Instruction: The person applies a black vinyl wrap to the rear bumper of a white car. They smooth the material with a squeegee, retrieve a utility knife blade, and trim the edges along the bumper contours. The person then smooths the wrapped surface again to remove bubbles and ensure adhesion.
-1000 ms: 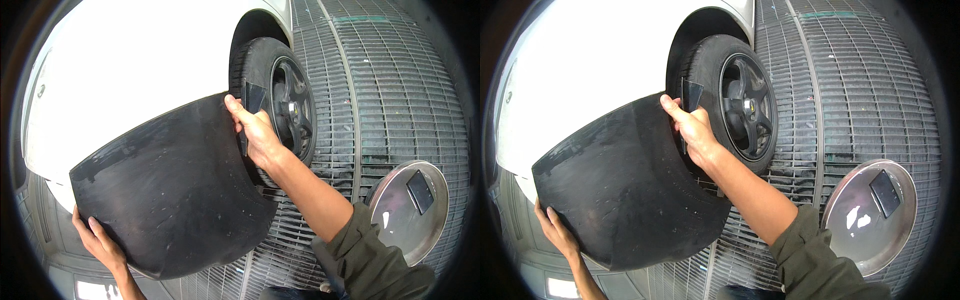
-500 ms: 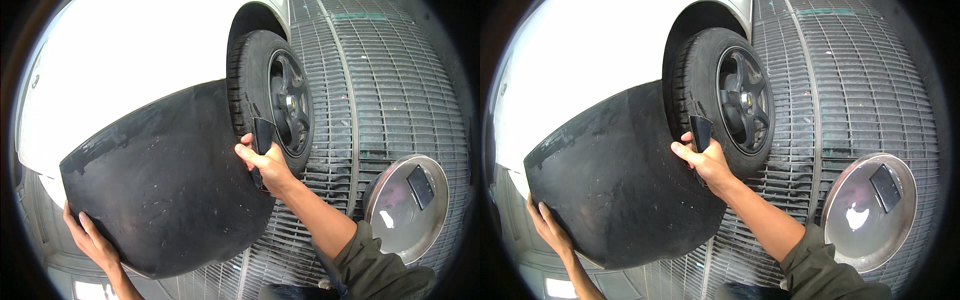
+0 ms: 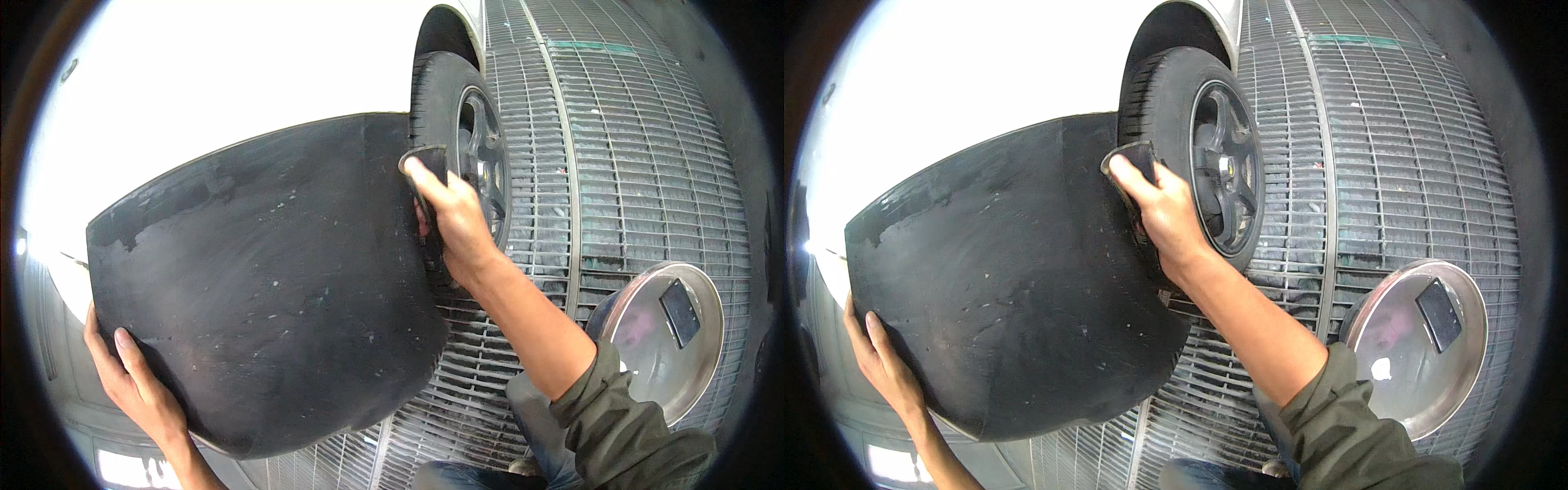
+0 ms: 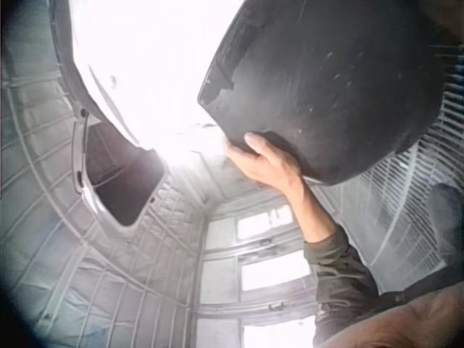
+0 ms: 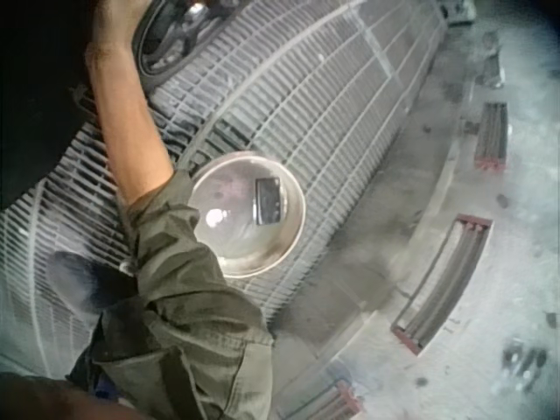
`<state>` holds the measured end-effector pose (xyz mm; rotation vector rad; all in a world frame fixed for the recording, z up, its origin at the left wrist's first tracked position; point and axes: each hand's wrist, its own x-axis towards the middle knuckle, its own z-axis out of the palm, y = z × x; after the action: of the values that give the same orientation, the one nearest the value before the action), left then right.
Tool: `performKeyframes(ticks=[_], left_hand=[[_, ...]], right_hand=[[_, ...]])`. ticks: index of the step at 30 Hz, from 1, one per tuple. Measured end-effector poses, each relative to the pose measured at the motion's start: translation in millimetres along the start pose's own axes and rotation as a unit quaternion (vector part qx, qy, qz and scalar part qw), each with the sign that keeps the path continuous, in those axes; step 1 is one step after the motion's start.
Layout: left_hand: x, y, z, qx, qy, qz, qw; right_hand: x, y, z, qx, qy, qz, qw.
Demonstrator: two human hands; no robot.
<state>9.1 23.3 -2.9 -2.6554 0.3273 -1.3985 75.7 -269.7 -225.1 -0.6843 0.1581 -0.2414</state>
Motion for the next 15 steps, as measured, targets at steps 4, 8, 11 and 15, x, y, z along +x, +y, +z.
performKeyframes(ticks=[4,8,11,15], left_hand=[[0.8,4.6,-1.2,-0.012,-0.006,-0.003,1.0],[0.2,4.9,-2.3,-0.02,-0.009,-0.004,1.0],[2.0,9.1,-1.5,-0.023,-0.009,0.003,1.0],[0.1,5.5,-3.0,-0.015,-0.016,0.01,1.0]], right_hand=[[31.9,-13.7,6.3,-0.002,0.011,-0.016,1.0],[18.8,-14.2,10.3,0.026,0.016,0.053,0.998],[34.4,-14.2,3.0,0.092,-0.011,0.043,0.995],[21.0,-9.7,7.5,0.082,0.006,0.07,0.994]])
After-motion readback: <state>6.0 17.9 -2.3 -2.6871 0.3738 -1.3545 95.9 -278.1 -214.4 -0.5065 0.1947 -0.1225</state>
